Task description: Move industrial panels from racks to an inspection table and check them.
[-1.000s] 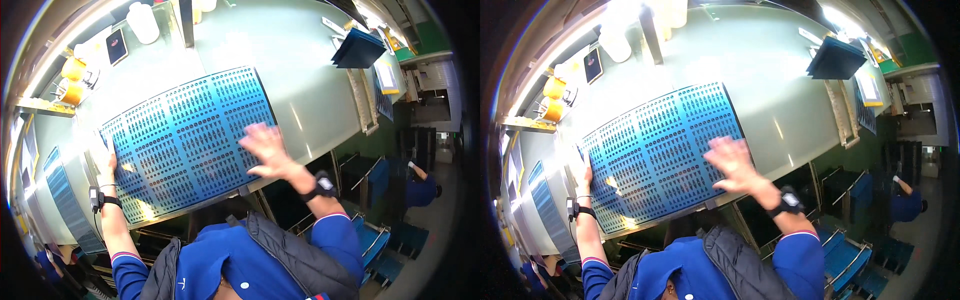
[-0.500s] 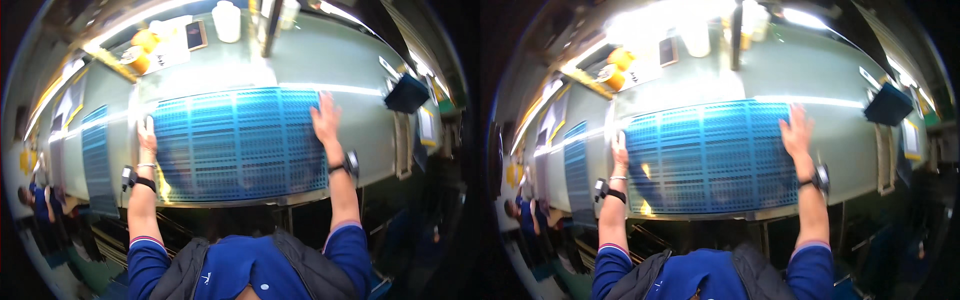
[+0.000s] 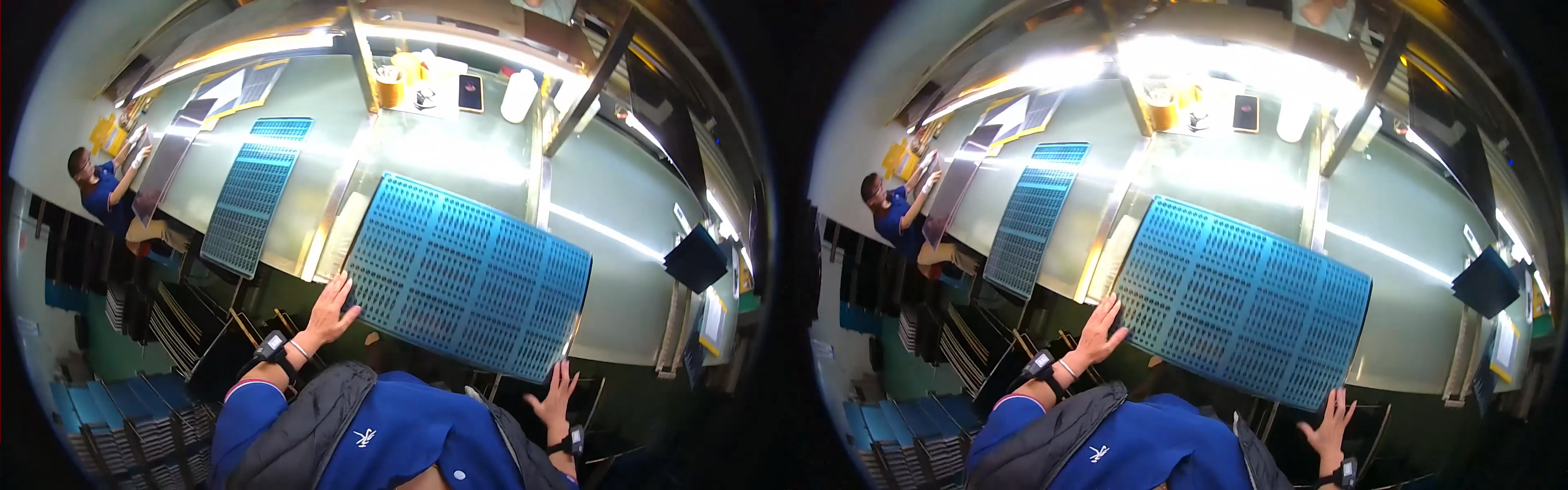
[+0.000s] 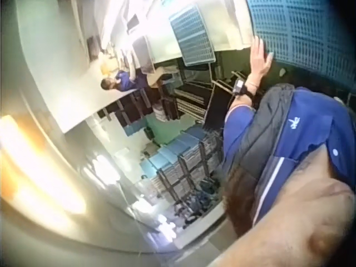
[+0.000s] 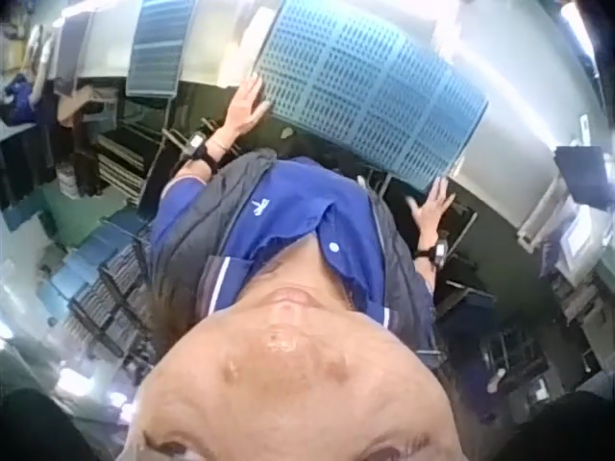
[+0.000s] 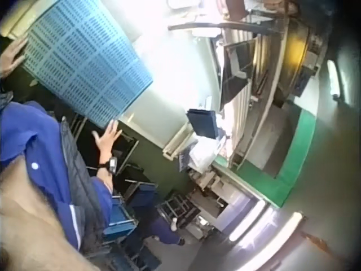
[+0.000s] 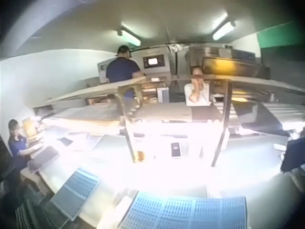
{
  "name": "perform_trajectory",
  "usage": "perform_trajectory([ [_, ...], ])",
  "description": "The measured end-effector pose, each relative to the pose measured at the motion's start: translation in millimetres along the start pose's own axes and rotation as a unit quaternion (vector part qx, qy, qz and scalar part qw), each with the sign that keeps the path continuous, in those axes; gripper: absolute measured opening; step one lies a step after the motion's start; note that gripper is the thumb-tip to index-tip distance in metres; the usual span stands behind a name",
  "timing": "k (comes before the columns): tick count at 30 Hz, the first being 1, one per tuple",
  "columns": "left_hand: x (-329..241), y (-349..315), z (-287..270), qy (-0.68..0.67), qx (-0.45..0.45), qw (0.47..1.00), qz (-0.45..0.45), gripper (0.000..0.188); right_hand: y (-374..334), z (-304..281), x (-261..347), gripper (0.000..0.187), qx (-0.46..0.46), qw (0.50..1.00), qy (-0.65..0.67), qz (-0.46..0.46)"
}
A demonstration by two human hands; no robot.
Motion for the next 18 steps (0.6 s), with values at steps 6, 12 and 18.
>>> perform_trajectory([
  [6,60.2,-8.1,13.8,-0.208,-0.021,0.950,-0.233,0.028,-22.2,14.6,-22.0,0.053,-0.185,0.981,-0.055,-0.033],
  [12,3.1,94.6,-135.2,-0.374,0.183,0.875,-0.246,0.022,14.8,-21.2,5.6,0.042,-0.235,0.959,0.033,-0.154],
  [18,-81.4,196.2,-367.1,-0.498,0.070,0.845,0.184,0.031,48.0,-57.3,-22.6,0.018,-0.526,0.656,0.518,-0.156],
])
Point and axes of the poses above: each hand's wrist, its own y-axis towards the middle knuckle, its own z-axis out of the palm, x = y × z, the point moved 4 cm from there along y, towards the middle knuckle
